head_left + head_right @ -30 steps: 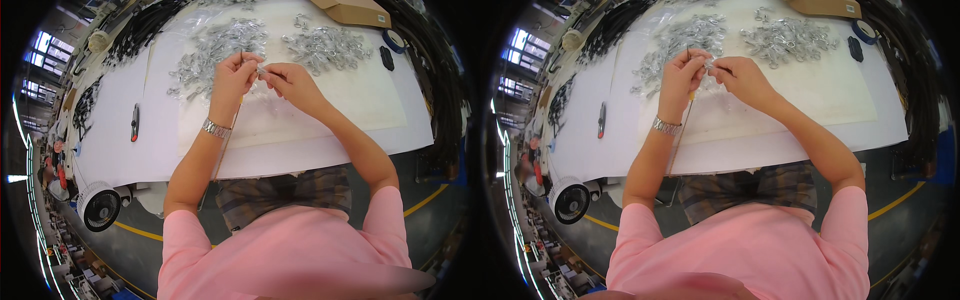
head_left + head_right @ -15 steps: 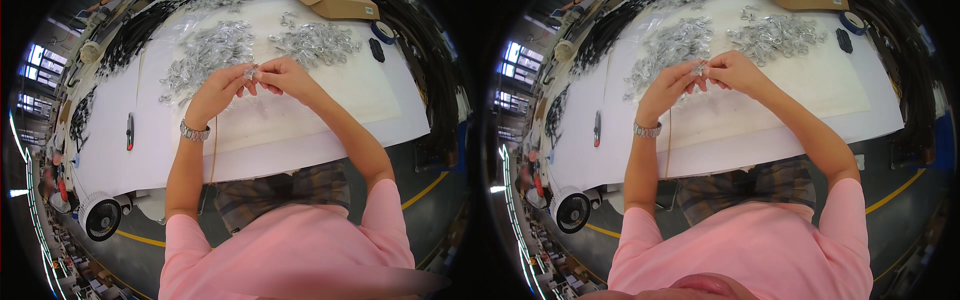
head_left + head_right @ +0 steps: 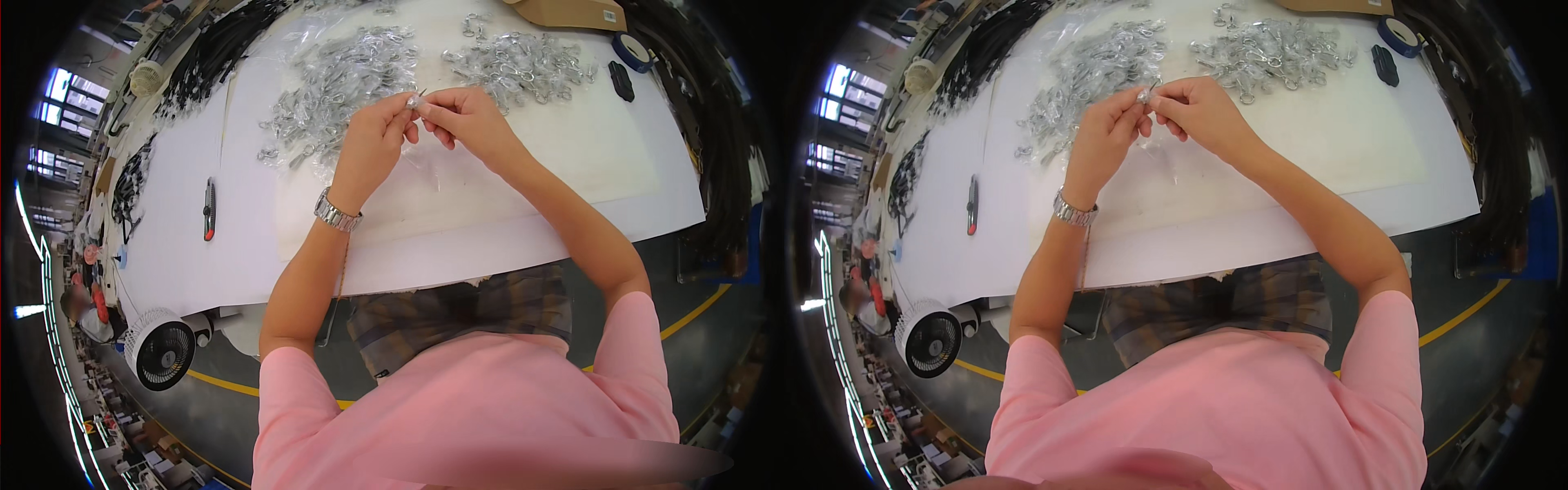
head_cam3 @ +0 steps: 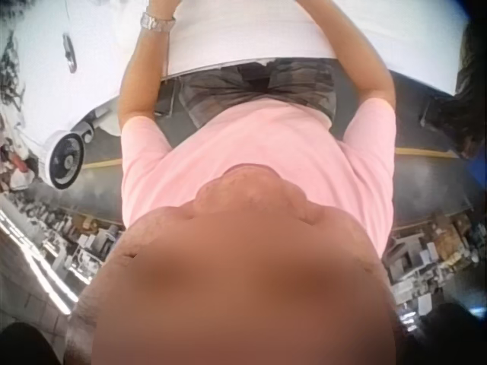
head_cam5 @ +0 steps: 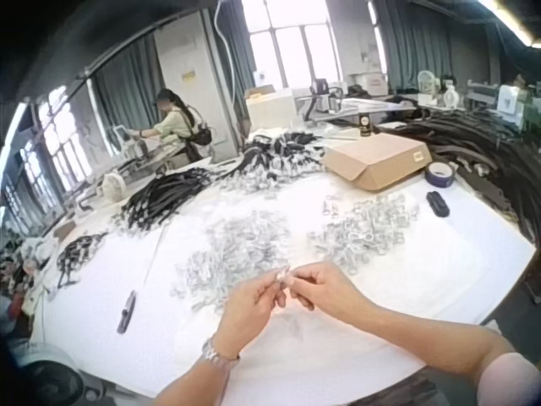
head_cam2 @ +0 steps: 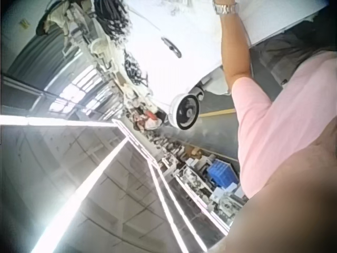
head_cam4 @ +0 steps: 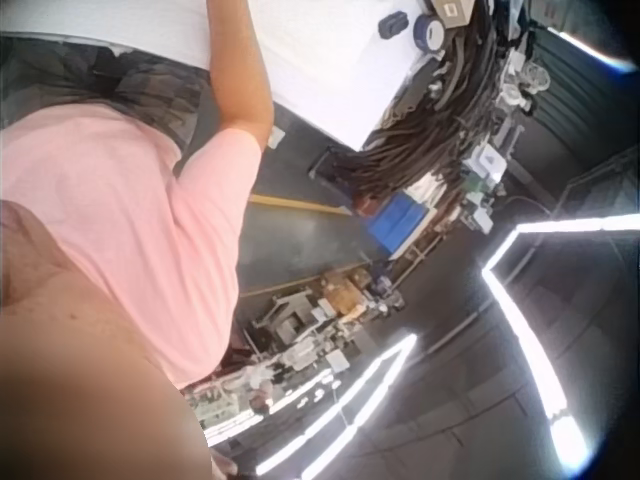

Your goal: Thread a leather strap through a metal lobster clasp hook.

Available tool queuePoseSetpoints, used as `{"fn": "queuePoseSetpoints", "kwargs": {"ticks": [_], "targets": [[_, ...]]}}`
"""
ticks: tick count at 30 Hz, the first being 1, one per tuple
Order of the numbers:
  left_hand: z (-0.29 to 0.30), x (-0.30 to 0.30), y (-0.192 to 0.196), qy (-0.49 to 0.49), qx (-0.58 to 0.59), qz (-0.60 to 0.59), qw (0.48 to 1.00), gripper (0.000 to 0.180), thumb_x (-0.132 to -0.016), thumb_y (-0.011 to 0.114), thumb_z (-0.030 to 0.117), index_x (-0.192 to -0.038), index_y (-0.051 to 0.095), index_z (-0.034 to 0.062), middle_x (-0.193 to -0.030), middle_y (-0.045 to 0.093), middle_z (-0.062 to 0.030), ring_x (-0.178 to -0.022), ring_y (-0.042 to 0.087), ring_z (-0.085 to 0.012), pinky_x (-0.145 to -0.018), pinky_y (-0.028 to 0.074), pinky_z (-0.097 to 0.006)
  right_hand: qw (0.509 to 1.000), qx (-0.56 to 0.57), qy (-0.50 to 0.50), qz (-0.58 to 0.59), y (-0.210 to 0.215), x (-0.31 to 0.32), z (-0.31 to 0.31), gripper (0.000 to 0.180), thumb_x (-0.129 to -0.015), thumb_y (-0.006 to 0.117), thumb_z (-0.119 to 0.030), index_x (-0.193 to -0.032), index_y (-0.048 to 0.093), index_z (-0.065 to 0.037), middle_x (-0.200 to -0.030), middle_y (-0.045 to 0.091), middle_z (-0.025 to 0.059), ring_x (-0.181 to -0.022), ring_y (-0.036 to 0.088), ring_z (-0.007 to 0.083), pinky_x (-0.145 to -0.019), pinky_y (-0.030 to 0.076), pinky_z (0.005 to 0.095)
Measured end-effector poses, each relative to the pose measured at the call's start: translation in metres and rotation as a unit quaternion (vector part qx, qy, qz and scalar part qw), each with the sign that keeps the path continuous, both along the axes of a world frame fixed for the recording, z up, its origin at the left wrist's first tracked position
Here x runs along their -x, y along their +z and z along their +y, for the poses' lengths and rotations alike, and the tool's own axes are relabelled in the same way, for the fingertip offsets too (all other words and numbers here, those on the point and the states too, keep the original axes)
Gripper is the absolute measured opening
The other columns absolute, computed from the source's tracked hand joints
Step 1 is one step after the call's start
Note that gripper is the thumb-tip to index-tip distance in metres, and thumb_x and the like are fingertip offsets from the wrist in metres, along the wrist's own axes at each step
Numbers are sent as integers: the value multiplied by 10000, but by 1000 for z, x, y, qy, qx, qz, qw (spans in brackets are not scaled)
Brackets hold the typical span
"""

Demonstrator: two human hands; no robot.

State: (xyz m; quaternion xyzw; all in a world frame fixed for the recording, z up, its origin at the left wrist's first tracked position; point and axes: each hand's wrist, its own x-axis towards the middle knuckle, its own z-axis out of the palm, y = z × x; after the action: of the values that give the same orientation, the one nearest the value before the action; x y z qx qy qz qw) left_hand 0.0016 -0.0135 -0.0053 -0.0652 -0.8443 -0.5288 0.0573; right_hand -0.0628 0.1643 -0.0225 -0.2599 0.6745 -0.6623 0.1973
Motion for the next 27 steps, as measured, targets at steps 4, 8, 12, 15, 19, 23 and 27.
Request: {"fn": "queuePoseSetpoints", "kwargs": {"ticks": [4,8,12,15,19,23,27], "targets": [[2,0,-4,54,90,95,990,267,-1032,504,107,-1189,702,21,-716,647,-29,-606,527,-122,-575,432,-291,1000,8,26,-5,-1,6,-1,241,-1036,610,-216,-922,691,-20,-721,604,-17,-616,539,54,-573,448,216],[-6,8,-7,21,60,28,998,298,-1039,509,117,-1244,713,48,-723,617,7,-608,489,-81,-563,407,-256,997,14,46,-65,-3,12,2,224,-1046,594,-211,-985,680,-13,-766,618,-12,-636,554,59,-622,486,223],[-20,-1,12,-7,-18,-100,995,285,-1038,520,129,-1213,725,34,-732,618,23,-604,472,-53,-550,386,-226,984,116,-32,-133,11,10,6,219,-1054,587,-202,-1070,651,7,-885,643,12,-723,585,72,-699,521,234],[-25,1,15,32,-62,-50,996,275,-1042,527,136,-1183,729,13,-731,613,36,-597,452,-29,-538,360,-198,905,310,-93,-275,27,33,26,262,-1056,579,-170,-1182,617,56,-1020,688,51,-823,629,100,-751,544,236],[-36,11,4,88,-117,1,989,270,-1050,527,145,-1141,733,-4,-724,606,38,-586,448,-21,-524,351,-193,923,240,-113,-279,40,-10,28,266,-1057,520,-91,-1265,629,34,-1100,721,103,-879,657,140,-826,554,253],[-42,16,6,92,-174,-5,981,261,-1045,544,153,-1121,736,-7,-723,609,34,-570,452,-23,-512,347,-193,982,42,92,160,100,-106,33,227,-990,568,-45,-1160,716,-18,-981,744,117,-840,683,165,-776,544,260],[-50,18,-8,105,-196,-18,975,261,-1034,553,155,-1106,748,-2,-729,627,25,-555,456,-33,-502,352,-203,854,137,160,476,139,-165,23,124,-929,664,-95,-960,764,-28,-884,752,93,-697,703,168,-603,542,253]]}}
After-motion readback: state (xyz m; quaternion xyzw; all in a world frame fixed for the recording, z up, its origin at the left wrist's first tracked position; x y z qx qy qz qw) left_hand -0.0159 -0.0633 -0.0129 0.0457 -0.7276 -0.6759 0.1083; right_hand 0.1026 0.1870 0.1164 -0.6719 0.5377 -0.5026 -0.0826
